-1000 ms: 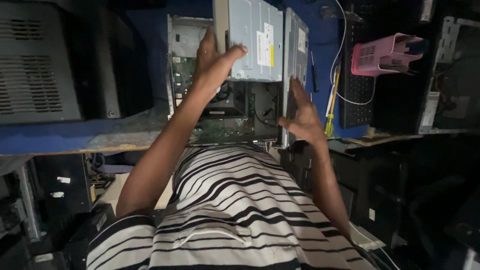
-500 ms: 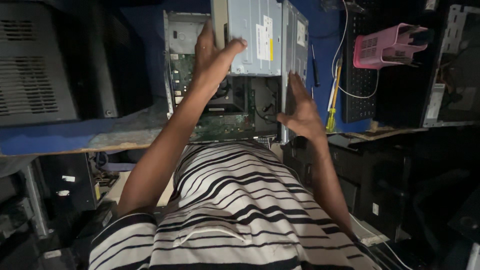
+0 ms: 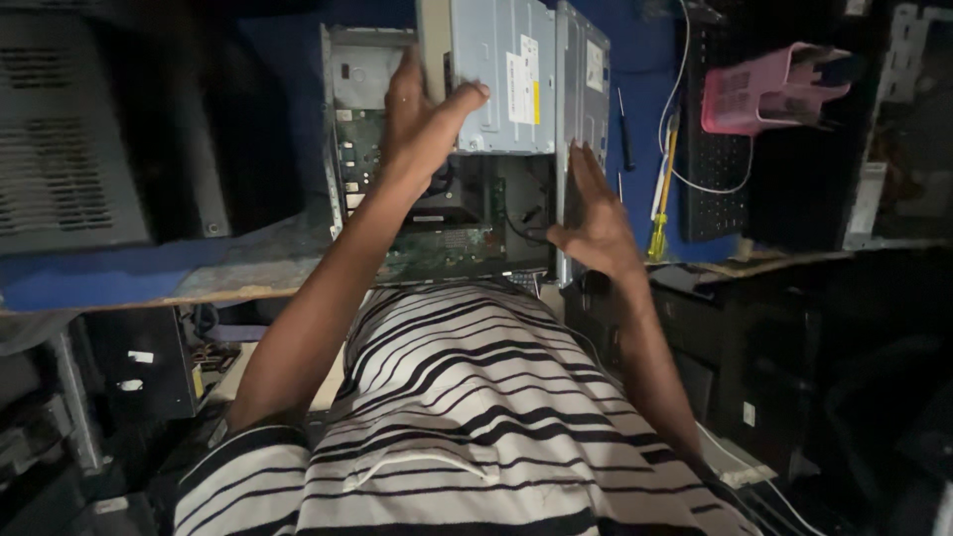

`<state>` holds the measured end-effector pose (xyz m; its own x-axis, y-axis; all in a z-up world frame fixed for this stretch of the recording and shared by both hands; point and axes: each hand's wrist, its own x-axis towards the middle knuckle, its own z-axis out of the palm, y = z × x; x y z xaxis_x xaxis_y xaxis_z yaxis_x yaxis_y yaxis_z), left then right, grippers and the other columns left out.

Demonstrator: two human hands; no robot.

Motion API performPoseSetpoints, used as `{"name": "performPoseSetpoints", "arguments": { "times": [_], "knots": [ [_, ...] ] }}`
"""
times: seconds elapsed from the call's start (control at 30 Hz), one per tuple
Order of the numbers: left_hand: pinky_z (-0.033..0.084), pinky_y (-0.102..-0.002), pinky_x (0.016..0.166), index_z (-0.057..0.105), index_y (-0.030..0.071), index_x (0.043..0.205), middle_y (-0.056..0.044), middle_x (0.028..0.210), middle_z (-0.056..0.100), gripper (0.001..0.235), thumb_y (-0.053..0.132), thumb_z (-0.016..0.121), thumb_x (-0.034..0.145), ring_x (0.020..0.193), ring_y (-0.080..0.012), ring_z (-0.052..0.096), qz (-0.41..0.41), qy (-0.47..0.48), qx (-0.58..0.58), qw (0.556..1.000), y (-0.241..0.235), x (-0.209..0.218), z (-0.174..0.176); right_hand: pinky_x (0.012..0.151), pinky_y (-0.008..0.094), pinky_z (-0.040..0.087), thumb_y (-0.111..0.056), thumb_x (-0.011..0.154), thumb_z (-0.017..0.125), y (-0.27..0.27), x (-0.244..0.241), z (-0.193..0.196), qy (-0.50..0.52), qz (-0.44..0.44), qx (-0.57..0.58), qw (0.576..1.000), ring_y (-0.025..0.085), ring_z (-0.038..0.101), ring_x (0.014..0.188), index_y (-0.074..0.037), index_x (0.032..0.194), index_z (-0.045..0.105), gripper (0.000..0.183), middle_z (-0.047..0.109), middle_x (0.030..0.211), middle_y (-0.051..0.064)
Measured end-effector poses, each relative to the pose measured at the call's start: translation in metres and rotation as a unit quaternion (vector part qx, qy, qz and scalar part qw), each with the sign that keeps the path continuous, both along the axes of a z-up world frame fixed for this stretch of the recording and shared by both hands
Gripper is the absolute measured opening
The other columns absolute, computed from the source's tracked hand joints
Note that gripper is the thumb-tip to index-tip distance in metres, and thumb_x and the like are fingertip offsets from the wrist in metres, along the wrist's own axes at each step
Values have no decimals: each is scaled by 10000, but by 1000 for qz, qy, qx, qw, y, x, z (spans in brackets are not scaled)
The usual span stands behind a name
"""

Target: The person uses a screwdriver to remove screws from a computer case, detaches a drive bay, and then reattaches it, securing it with screws. The work is performed on a cluttered workbench with multiple computer parts and tools visible.

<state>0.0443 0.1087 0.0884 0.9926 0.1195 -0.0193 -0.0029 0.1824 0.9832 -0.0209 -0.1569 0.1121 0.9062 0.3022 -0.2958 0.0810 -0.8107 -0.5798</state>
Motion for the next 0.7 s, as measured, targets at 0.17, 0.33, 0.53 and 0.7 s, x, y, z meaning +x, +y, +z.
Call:
{"name": "performPoseSetpoints", "arguments": {
  "times": [0.17,0.33,0.53,0.7],
  "knots": [
    [597,-339,752,568,27,1185,-76,962,688,424,182,758,840,859,-162,685,2,61,30,998,1,0,-5,1217,507,315,-78,603,800,1,0,-3,-17,10,5,1000,476,265,1530,54,1585,265,1126,203,1655,330],
    [565,-343,730,598,7,1176,-73,940,710,402,167,770,850,824,-174,676,26,38,18,999,2,1,-11,1208,454,354,-115,609,802,4,0,-5,-25,24,-9,999,481,324,1497,66,1588,261,1133,232,1622,362],
    [622,-357,821,561,-6,1248,-86,1004,705,457,128,762,860,933,-203,721,45,11,-22,999,20,-25,12,1180,432,390,-131,614,800,8,-1,-4,-34,6,4,999,456,360,1489,13,1603,266,1133,249,1638,350],
    [633,-385,799,547,8,1196,-99,984,728,457,224,766,859,869,-219,776,59,49,32,997,25,-59,50,1156,431,417,-114,603,789,13,-1,-1,-32,8,-19,999,449,374,1469,9,1601,262,1136,233,1634,345]
  ]
}}
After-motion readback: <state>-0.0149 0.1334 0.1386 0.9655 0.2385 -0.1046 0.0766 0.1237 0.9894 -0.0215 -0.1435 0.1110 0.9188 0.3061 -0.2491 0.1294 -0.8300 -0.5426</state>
